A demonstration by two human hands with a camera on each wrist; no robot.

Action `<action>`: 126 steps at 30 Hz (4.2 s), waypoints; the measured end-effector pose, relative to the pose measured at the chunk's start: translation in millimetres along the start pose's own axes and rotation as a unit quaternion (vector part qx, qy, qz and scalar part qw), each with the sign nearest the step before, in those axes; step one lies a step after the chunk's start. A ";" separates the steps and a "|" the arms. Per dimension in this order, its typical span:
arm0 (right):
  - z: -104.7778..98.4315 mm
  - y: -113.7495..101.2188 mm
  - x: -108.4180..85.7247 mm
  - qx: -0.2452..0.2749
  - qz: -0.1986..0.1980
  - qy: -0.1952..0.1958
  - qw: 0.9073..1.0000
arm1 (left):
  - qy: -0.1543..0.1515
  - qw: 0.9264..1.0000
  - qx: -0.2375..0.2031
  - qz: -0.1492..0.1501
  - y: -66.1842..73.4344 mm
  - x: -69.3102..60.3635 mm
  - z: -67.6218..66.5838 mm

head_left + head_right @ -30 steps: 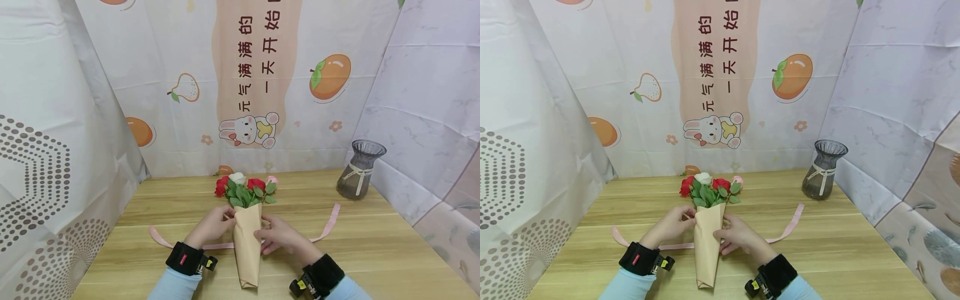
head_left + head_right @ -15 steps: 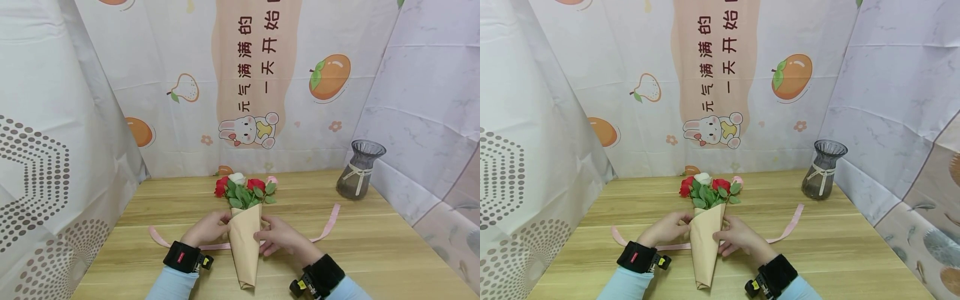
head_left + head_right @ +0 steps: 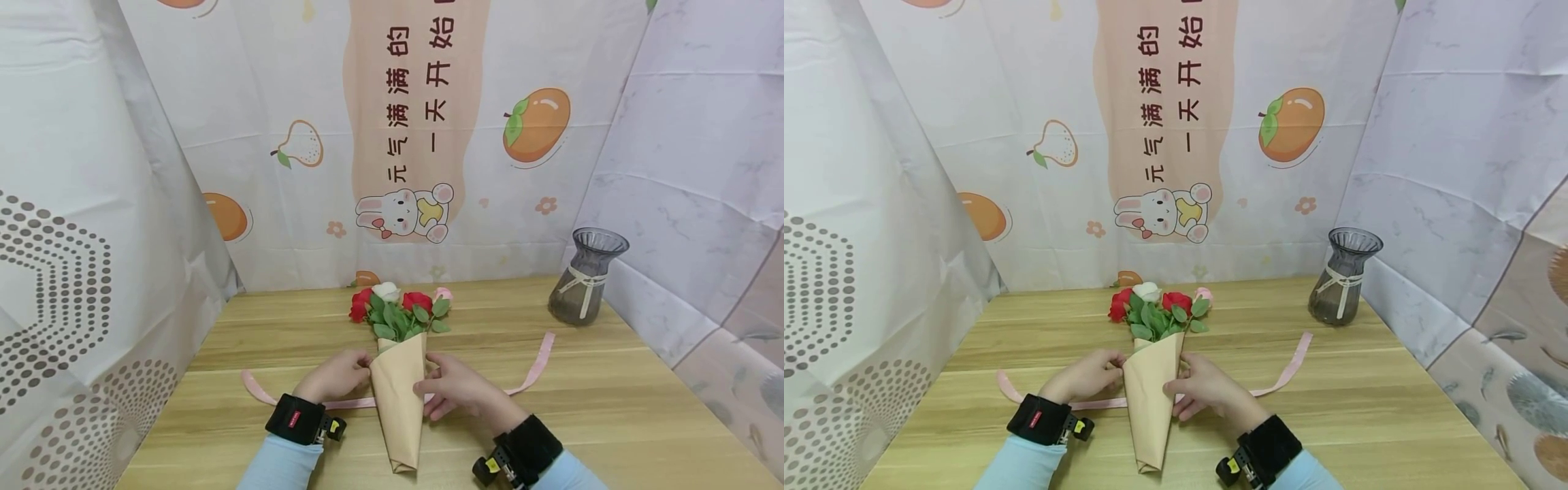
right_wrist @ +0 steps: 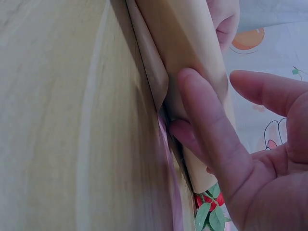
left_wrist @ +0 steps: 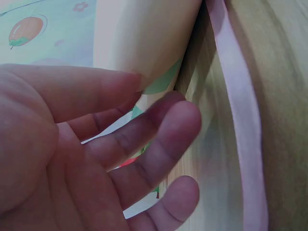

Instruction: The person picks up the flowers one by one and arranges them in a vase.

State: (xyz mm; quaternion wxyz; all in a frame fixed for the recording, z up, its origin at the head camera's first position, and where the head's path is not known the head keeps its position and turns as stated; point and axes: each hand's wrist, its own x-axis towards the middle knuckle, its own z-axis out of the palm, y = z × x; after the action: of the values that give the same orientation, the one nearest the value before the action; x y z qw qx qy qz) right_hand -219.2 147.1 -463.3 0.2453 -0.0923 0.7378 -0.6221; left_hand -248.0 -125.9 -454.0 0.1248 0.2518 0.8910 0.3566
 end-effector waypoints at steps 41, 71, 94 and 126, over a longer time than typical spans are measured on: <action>-4.0 -7.1 -0.9 0.015 -0.004 -0.010 1.000 | 0.068 0.994 -0.038 0.076 35.6 -12.4 -30.2; -10.3 -5.9 -7.6 -0.001 -0.011 0.008 1.000 | 0.027 0.998 -0.059 0.020 4.3 -46.0 -61.6; -38.6 -39.6 -30.1 -0.210 -0.181 0.126 0.952 | 0.110 0.991 -0.033 0.066 31.5 -25.5 -35.8; -8.9 -32.7 -18.6 -0.258 -0.218 0.066 0.939 | 0.067 0.993 -0.020 0.100 57.4 -6.0 8.2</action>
State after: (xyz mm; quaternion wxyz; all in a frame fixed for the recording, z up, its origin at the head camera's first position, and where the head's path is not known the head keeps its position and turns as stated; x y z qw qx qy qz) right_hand -212.9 156.3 -426.4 0.0224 -0.2693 0.8492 -0.4536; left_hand -219.0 -89.0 -419.6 0.0335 0.3127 0.8604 0.4011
